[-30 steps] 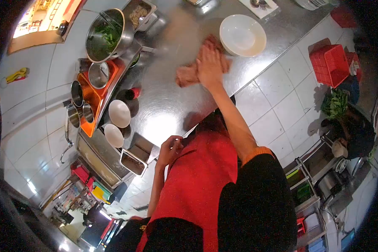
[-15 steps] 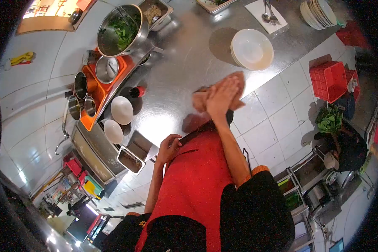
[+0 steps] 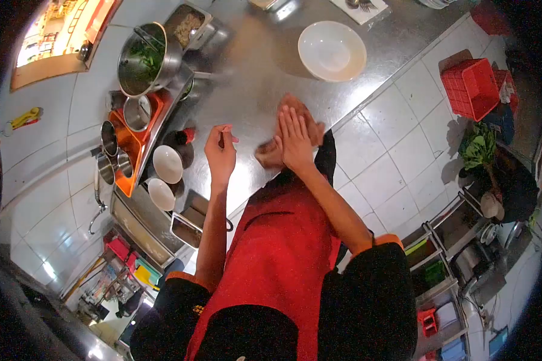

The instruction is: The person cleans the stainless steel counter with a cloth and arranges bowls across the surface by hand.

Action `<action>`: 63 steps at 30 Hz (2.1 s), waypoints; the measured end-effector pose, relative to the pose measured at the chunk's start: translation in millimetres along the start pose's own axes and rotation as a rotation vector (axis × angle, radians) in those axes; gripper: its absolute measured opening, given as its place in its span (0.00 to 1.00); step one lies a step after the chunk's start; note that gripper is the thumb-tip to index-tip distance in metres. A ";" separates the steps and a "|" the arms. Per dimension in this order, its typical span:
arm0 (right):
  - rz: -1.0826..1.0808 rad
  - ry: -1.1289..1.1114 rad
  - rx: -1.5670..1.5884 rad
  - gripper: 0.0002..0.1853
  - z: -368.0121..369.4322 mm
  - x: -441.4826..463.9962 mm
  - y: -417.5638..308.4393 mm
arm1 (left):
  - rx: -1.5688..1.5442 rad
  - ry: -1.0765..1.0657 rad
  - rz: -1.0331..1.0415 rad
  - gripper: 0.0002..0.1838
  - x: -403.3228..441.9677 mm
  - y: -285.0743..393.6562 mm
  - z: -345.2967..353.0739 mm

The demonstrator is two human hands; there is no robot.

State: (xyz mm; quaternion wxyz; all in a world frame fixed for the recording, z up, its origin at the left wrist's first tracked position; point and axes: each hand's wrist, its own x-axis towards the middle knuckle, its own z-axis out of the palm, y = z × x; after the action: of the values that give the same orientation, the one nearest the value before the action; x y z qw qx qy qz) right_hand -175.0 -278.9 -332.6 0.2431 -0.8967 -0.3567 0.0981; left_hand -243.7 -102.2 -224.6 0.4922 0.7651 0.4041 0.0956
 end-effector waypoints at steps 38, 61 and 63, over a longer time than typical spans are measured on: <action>0.164 0.306 -0.053 0.24 -62.9 42.7 134.7 | 0.508 -0.143 0.776 0.37 139.5 152.5 199.0; -0.054 0.001 -0.070 0.32 -48.9 169.4 105.6 | -0.020 0.225 -0.285 0.21 31.6 -20.6 65.0; -0.103 0.018 -0.043 0.30 -43.2 203.7 99.6 | -0.089 0.322 -0.330 0.22 13.6 -33.8 56.9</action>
State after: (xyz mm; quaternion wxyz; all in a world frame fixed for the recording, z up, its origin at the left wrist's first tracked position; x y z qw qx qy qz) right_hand 47.0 -217.2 -346.2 0.2315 -0.8830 -0.4023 0.0695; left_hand -221.6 -124.5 -284.4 0.4634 0.6411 0.5925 0.1522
